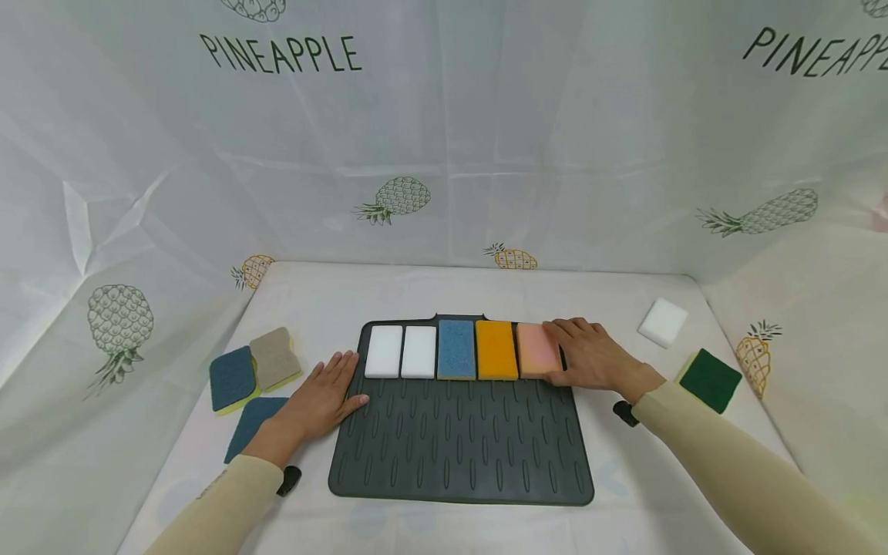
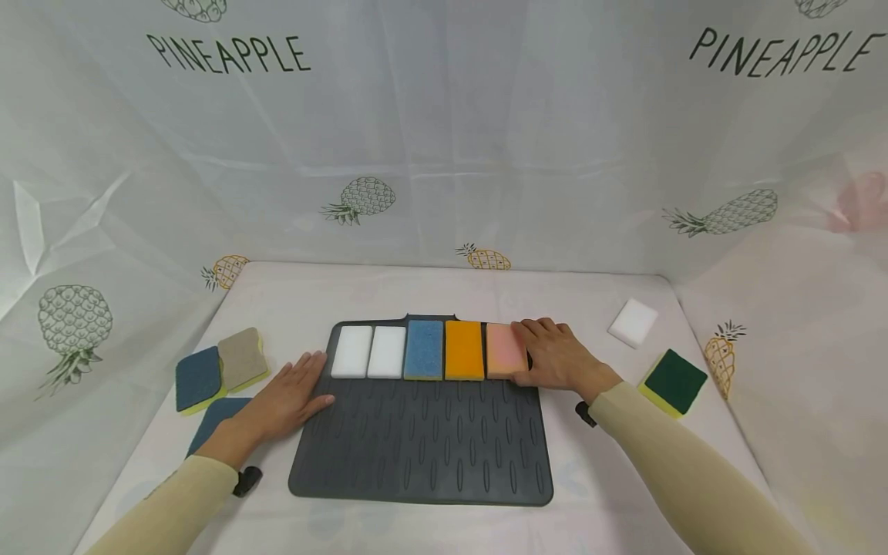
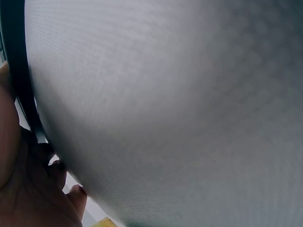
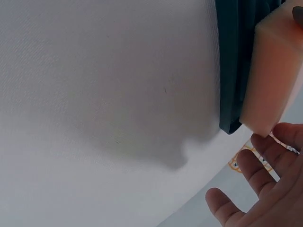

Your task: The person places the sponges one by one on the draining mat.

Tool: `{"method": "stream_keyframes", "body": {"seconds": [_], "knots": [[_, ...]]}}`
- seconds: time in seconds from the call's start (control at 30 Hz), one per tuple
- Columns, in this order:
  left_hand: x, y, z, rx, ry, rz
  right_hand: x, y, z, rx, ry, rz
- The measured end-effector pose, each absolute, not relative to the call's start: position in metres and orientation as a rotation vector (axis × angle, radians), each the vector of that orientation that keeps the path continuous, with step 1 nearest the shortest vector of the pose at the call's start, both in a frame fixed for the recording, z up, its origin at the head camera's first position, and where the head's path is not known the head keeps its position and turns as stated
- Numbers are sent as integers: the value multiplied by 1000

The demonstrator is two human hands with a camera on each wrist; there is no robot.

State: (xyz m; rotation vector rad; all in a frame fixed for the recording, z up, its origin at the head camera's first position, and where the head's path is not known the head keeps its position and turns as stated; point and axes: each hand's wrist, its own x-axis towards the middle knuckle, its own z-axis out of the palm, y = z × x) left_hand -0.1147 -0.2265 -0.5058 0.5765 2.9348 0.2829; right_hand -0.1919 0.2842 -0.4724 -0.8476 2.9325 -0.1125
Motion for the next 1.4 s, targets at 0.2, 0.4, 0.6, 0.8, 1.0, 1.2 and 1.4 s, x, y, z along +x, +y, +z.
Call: {"method": "stream_keyframes", "body": {"seconds": [0.2, 0.4, 0.6, 0.8, 1.0, 1.2, 1.4], "knots": [[-116, -228, -503, 572, 2932, 297, -192, 286, -468, -807, 2903, -140], [-117, -231, -503, 583, 2936, 265, -192, 293, -461, -771, 2915, -224], [-118, -234, -504, 596, 2934, 245, -193, 305, -455, -755, 2968, -286], [-118, -234, -507, 591, 2917, 266, -196, 329, -451, -770, 3106, -234], [-117, -233, -510, 597, 2911, 261, -202, 365, -459, -799, 3336, -118], [-116, -230, -508, 600, 2916, 269, -206, 401, -462, -591, 3360, -55], [-115, -229, -506, 590, 2916, 262, -207, 430, -459, -320, 3220, -28]]}}
